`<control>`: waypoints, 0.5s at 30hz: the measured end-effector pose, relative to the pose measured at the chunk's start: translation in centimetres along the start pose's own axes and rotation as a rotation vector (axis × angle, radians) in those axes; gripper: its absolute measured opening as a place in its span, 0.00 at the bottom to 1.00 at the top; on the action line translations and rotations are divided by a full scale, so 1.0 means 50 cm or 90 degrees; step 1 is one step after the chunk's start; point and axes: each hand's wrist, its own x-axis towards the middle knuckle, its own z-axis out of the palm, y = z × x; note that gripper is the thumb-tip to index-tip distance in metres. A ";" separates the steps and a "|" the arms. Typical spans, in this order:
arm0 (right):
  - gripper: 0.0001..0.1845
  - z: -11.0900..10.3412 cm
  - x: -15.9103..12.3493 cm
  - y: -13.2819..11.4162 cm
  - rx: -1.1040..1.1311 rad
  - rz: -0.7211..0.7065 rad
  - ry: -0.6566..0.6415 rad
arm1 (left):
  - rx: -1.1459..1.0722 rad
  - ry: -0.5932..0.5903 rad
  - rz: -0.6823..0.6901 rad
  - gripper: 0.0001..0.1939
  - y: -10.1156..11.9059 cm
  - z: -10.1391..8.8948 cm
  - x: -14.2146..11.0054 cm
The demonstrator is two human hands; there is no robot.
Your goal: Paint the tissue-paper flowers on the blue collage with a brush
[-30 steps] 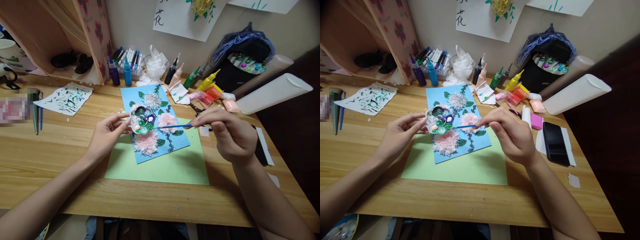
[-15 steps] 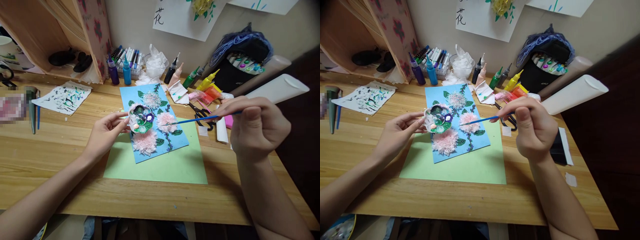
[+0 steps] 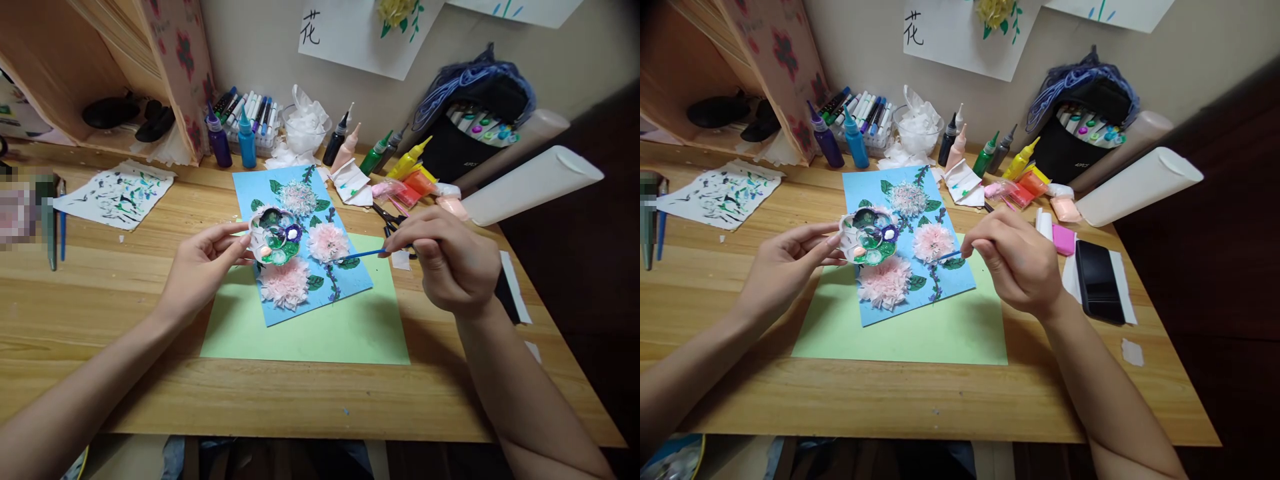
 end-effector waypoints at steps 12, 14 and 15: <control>0.09 -0.009 0.003 0.002 -0.002 -0.027 -0.002 | 0.009 0.010 0.003 0.19 -0.003 -0.002 0.000; 0.10 -0.010 0.003 0.002 -0.002 -0.027 0.010 | 0.009 0.012 0.000 0.18 -0.003 -0.002 0.000; 0.10 -0.011 0.003 0.002 0.006 -0.025 0.032 | 0.009 0.011 -0.003 0.18 -0.003 -0.002 0.000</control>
